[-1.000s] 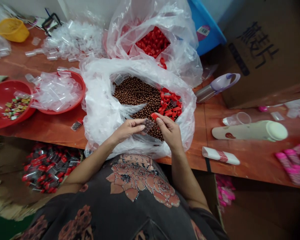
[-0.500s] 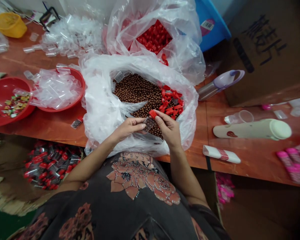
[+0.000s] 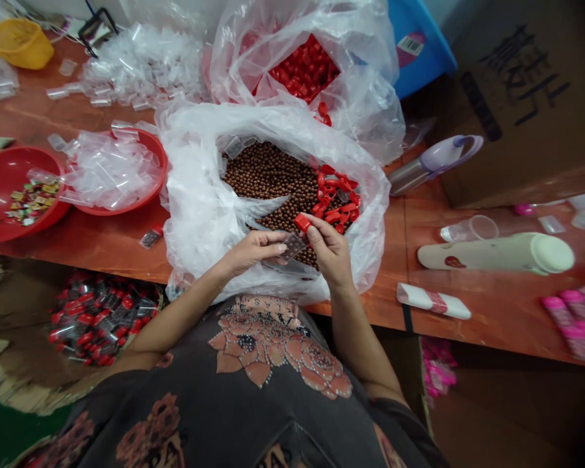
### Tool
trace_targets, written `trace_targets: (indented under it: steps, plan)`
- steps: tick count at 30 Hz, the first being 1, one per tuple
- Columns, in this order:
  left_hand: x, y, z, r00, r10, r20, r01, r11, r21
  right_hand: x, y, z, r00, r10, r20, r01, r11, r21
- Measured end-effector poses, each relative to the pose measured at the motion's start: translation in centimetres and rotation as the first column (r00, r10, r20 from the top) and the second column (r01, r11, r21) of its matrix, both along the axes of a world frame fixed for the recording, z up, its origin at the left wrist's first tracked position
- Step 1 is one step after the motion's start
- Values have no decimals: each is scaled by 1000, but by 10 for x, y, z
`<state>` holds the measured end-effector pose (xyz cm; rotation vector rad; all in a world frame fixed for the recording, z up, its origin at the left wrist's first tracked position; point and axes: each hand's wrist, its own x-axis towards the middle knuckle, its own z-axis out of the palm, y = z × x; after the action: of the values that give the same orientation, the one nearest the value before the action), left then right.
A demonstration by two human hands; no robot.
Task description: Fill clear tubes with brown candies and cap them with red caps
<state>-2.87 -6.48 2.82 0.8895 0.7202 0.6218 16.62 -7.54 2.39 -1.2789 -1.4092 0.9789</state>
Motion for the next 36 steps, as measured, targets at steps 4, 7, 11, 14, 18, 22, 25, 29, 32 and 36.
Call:
trace_targets:
  steps: [4,7,11,14,18,22,25,29,32,36]
  plan:
    - [0,-1,0,1000,11,-6,-11,1000,-17,0,-1,-4,999,-48,-16,48,999,-9]
    - [0,-2,1,1000,29,-11,-29,999,-21,-2,-2,-5,996,-79,-46,80,997,19]
    - [0,-2,0,1000,22,-2,-22,1000,-10,-5,-4,-5,997,-58,-41,60,997,45]
    - [1,-2,0,999,27,19,-27,1000,3,-5,-7,-4,998,-63,-9,63,997,46]
    - [0,-3,1,995,92,39,-91,996,-15,-2,-9,0,996,-53,67,47,995,87]
    - [-1,-2,5,984,136,111,-122,984,-131,3,-12,7,990,-48,132,32,992,120]
    - [-1,-1,6,966,186,181,-150,969,-195,5,-13,11,987,-112,119,96,987,131]
    - [3,1,5,954,242,180,-214,963,-163,3,-13,13,987,-122,108,107,985,138]
    - [5,3,5,951,261,168,-242,962,-125,0,-10,13,985,-133,107,116,981,155]
    - [7,3,7,957,247,154,-238,969,-71,-1,-6,16,984,-111,139,82,977,196]
